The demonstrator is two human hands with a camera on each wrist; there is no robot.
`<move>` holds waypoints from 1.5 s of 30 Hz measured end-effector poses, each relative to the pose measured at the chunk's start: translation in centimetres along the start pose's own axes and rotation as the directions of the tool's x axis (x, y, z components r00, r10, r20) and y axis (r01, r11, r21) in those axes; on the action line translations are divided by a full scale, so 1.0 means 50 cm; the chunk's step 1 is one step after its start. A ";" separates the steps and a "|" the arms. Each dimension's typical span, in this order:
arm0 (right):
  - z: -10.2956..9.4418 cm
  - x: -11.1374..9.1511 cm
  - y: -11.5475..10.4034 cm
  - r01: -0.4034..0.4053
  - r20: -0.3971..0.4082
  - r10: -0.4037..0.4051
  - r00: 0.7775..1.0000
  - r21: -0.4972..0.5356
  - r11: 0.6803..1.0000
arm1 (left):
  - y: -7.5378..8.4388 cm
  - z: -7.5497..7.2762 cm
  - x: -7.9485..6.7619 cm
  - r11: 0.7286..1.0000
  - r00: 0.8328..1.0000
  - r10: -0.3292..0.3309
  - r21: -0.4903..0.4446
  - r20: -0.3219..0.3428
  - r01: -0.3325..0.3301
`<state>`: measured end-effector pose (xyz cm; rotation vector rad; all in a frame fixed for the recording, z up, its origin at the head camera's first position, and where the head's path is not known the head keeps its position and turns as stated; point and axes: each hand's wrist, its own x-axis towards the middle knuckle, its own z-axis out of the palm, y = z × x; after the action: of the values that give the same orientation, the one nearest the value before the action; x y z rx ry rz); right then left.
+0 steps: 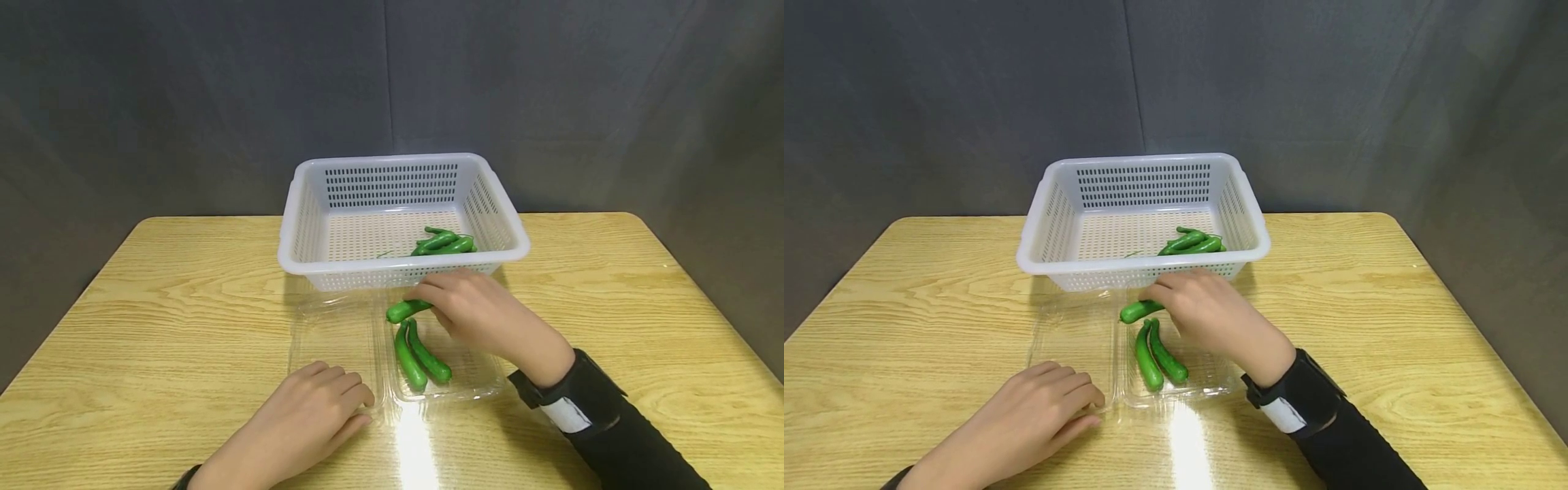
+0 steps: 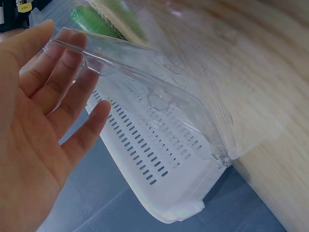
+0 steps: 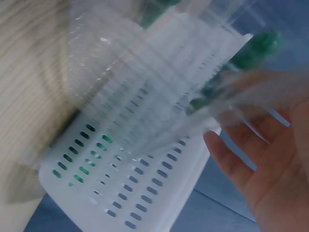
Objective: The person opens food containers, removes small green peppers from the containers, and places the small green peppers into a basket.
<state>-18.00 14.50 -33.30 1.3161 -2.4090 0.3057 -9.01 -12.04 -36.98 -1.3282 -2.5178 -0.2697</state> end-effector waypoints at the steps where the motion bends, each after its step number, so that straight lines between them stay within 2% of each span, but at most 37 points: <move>1: -0.002 0.001 -0.002 0.001 -0.005 -0.001 1.000 -0.002 1.000 | 0.000 0.000 0.000 1.000 1.000 0.001 0.000 -0.002 -0.001; 5: -0.014 0.002 -0.007 0.005 -0.040 -0.005 0.999 -0.012 1.000 | 0.000 0.001 0.000 1.000 1.000 0.003 0.006 -0.010 -0.003; 12: -0.029 0.004 -0.005 0.047 -0.147 -0.049 0.988 -0.014 0.999 | 0.001 0.001 -0.001 1.000 1.000 0.002 0.020 -0.015 -0.002; 19: -0.032 0.004 0.001 0.062 -0.183 -0.066 0.981 -0.028 0.998 | 0.001 0.003 -0.001 1.000 1.000 0.006 0.016 -0.019 -0.005; 26: -0.036 0.003 0.009 0.063 -0.257 -0.074 0.964 -0.050 0.997 | 0.000 0.004 -0.001 1.000 1.000 0.009 0.013 -0.026 -0.009; 35: -0.032 -0.002 0.030 -0.041 -0.307 0.007 0.952 -0.105 0.994 | 0.001 0.004 -0.002 1.000 0.999 0.007 0.018 -0.032 -0.006; 45: -0.024 -0.009 0.051 -0.156 -0.402 0.105 0.910 -0.095 0.983 | 0.001 0.004 -0.002 1.000 1.000 0.009 0.026 -0.030 -0.009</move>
<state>-19.65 16.63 -32.44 0.9333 -2.1341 0.4076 -8.94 -12.04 -37.19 -1.3155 -2.4817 -0.2530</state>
